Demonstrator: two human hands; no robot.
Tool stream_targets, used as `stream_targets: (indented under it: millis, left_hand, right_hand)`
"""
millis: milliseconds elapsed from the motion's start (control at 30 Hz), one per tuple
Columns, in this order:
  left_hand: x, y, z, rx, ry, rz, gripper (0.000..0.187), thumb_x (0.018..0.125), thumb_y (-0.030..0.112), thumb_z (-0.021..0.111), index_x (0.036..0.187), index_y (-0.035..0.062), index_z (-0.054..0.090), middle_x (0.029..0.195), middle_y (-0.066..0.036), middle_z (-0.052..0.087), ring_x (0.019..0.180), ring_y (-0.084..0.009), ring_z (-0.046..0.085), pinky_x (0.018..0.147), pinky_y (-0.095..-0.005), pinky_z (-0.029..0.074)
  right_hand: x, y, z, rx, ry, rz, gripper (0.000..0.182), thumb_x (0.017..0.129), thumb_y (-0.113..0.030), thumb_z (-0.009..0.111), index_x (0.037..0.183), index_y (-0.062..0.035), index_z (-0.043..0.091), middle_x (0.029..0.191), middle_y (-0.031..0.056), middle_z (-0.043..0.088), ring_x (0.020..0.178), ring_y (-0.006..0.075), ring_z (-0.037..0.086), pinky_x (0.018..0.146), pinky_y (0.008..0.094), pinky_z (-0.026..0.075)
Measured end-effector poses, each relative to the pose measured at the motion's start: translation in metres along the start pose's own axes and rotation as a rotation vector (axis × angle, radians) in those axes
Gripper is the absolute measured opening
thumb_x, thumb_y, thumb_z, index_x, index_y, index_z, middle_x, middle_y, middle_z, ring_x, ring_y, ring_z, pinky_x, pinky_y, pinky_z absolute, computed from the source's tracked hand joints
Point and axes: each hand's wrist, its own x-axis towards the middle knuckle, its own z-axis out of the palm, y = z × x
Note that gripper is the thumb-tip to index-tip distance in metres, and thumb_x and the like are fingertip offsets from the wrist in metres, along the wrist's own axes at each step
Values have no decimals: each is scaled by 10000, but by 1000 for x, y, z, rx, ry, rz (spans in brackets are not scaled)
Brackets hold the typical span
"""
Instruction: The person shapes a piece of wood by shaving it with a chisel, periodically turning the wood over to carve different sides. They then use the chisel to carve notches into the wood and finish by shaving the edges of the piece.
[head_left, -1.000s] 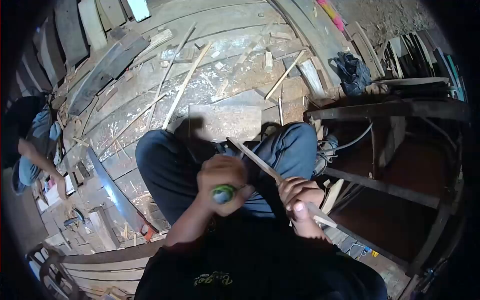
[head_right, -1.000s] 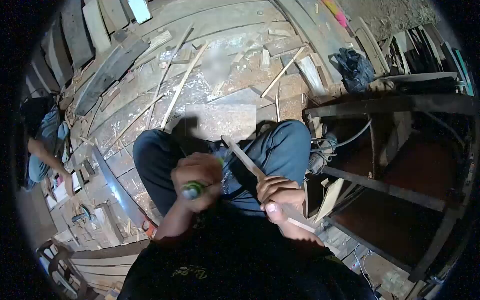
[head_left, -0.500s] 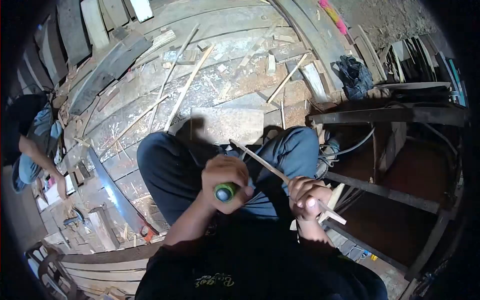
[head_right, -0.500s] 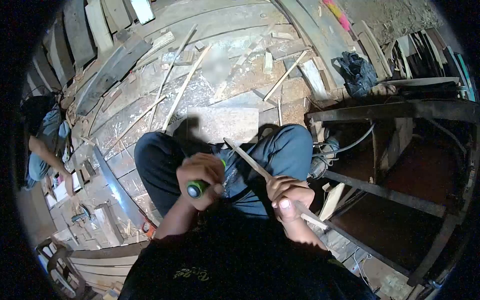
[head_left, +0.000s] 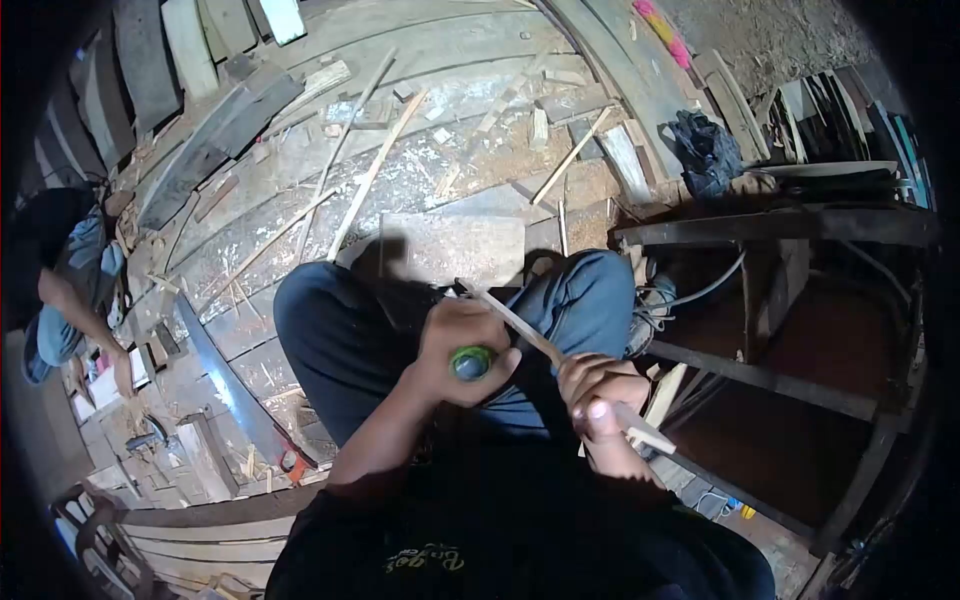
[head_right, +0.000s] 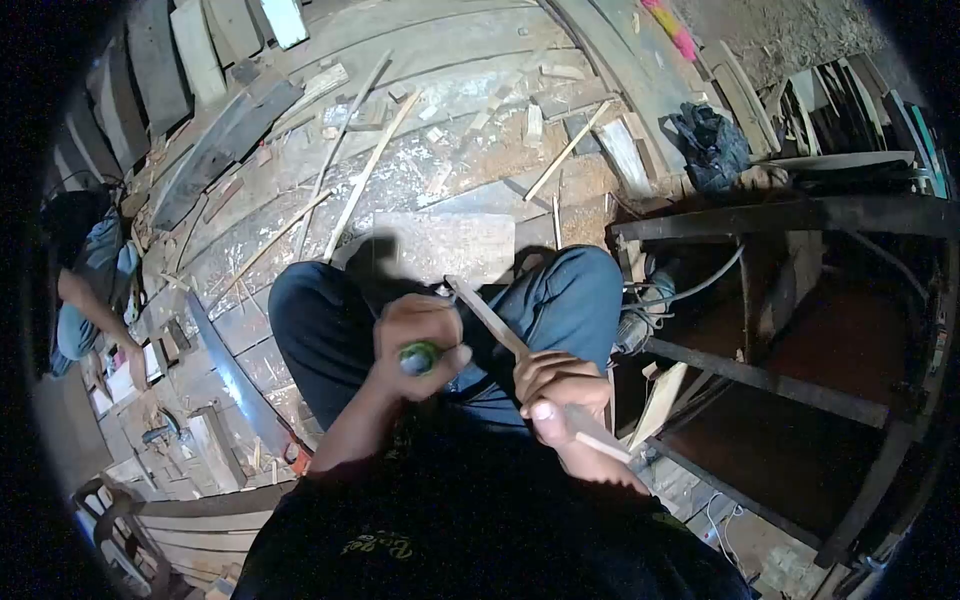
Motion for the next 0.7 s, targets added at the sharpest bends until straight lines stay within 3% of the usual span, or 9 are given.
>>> stream_targets:
  millis: [33, 100, 167, 233, 333, 467, 500, 600, 700]
  left_hand:
    - [-7, -16, 4, 53, -50, -123, 180, 736, 49, 706, 655, 51, 545, 576, -75, 530, 495, -261, 547, 488, -337, 408]
    - [-22, -20, 0, 27, 153, -213, 167, 714, 47, 710, 658, 43, 553, 584, -72, 555, 504, -245, 568, 497, -323, 422]
    - [-19, -6, -14, -116, 243, 12, 168, 719, 74, 703, 642, 42, 557, 580, -92, 568, 489, -231, 574, 492, -316, 438]
    - [-4, 28, -26, -223, 345, 141, 252, 783, 101, 715, 639, 57, 513, 529, -51, 516, 442, -208, 522, 464, -325, 415]
    - [7, 51, -49, -342, 417, 199, 286, 852, 193, 694, 684, 76, 494, 525, -18, 480, 441, -173, 461, 471, -326, 378]
    - [1, 64, -64, -297, 533, 141, 258, 897, 217, 617, 760, 67, 456, 584, -51, 432, 507, -186, 401, 549, -361, 342]
    - [-4, 67, -65, -297, 525, 148, 258, 897, 217, 617, 760, 67, 456, 584, -51, 432, 507, -186, 401, 549, -361, 342]
    - [-22, 86, -64, -186, 546, 112, 273, 911, 220, 609, 778, 41, 452, 602, -74, 438, 544, -193, 400, 562, -356, 343]
    - [-46, 115, -63, -124, 619, 75, 271, 902, 174, 657, 763, 18, 484, 607, -61, 479, 536, -160, 429, 541, -311, 375]
  right_hand:
    - [2, -4, -1, -36, -88, 29, 357, 882, -213, 670, 597, -27, 564, 528, 73, 546, 458, 212, 527, 538, 355, 456]
    - [7, -4, -4, -58, -224, 29, 293, 885, -164, 669, 637, -21, 603, 583, 91, 595, 528, 226, 583, 609, 367, 506]
    - [-2, 1, -9, 3, -88, 41, 327, 889, -198, 680, 623, -27, 595, 580, 85, 593, 519, 224, 570, 589, 372, 495]
    - [-3, 10, -12, 18, 32, -52, 393, 911, -226, 638, 584, -60, 495, 487, 40, 483, 389, 153, 410, 441, 329, 354]
    - [5, 18, -18, 72, 100, -109, 401, 934, -216, 598, 589, -76, 449, 487, 20, 436, 373, 126, 343, 419, 307, 272]
    - [10, 22, -25, 116, 236, -60, 340, 982, -211, 535, 680, -87, 442, 513, -26, 354, 449, 108, 318, 499, 302, 299]
    - [13, 23, -30, 114, 214, -91, 255, 980, -197, 544, 771, -73, 464, 564, 8, 404, 479, 126, 365, 504, 321, 344]
    - [26, 23, -34, 3, 470, -7, 393, 1014, -290, 505, 683, -129, 367, 541, -37, 273, 477, 107, 318, 572, 314, 350]
    - [38, 35, -62, 164, 564, 78, 309, 995, -281, 557, 770, -97, 456, 600, -16, 364, 531, 118, 363, 630, 292, 375]
